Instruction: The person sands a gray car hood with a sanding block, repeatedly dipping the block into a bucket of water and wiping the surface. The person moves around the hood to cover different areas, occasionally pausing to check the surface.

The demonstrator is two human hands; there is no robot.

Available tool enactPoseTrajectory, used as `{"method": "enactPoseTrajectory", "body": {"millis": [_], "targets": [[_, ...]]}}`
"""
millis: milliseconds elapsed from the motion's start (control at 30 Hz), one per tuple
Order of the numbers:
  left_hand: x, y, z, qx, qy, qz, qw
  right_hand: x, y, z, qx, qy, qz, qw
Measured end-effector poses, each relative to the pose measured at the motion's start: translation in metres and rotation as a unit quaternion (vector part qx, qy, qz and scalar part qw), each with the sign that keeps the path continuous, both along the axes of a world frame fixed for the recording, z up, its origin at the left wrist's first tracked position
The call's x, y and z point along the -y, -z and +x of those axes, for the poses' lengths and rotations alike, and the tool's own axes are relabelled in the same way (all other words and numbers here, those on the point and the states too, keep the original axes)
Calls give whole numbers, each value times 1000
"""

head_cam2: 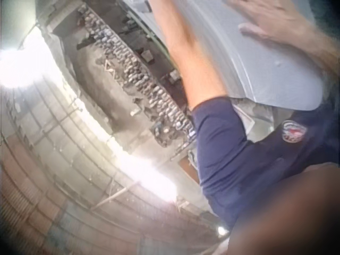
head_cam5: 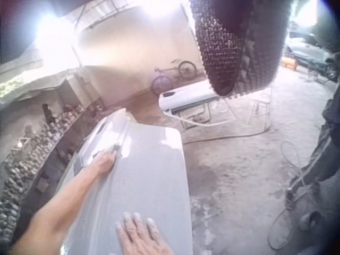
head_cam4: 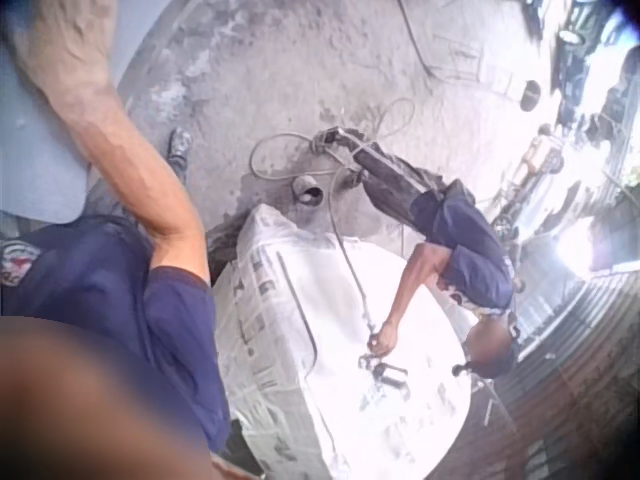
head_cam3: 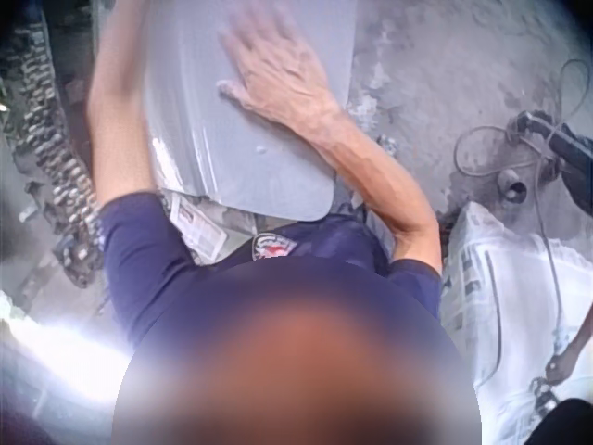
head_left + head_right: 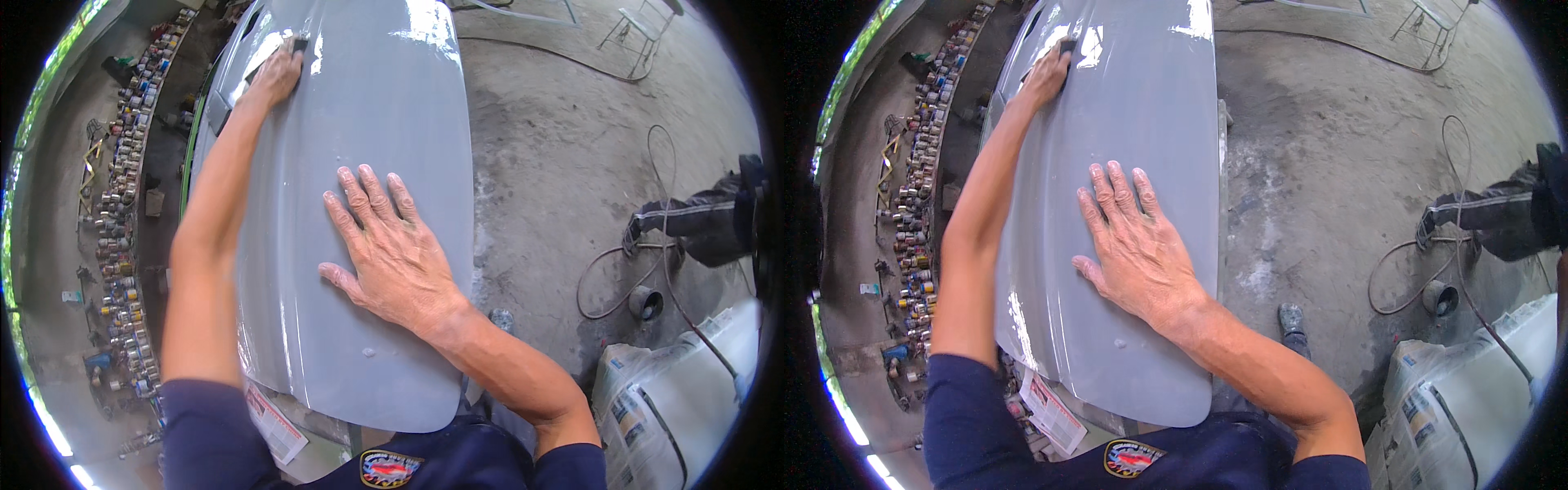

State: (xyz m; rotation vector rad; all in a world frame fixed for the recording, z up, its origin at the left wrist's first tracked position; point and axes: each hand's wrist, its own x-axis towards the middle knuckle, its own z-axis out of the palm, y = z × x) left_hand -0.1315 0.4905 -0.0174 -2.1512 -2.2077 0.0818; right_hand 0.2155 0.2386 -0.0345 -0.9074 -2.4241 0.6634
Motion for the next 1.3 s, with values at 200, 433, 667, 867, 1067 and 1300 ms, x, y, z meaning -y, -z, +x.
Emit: {"method": "enactPoseTrajectory", "body": {"millis": [200, 433, 667, 867, 1067, 1300], "targets": [[40, 8, 27, 118, -56, 51, 990, 4, 1, -5, 28, 32, 42, 998], [358, -7, 65, 153, 90, 68, 982, 14, 5, -12, 32, 57, 74, 995], [589, -53, 136, 181, -2, -66, 981, 16, -1, -11, 48, 49, 75, 995], [432, -34, 73, 137, 100, -32, 985, 13, -1, -10, 44, 46, 54, 996], [109, -13, 10, 47, 54, 25, 997, 7, 3, -10, 1, 42, 61, 997], [88, -49, 56, 48, 33, 115, 992, 5, -11, -10, 40, 43, 12, 998]]}}
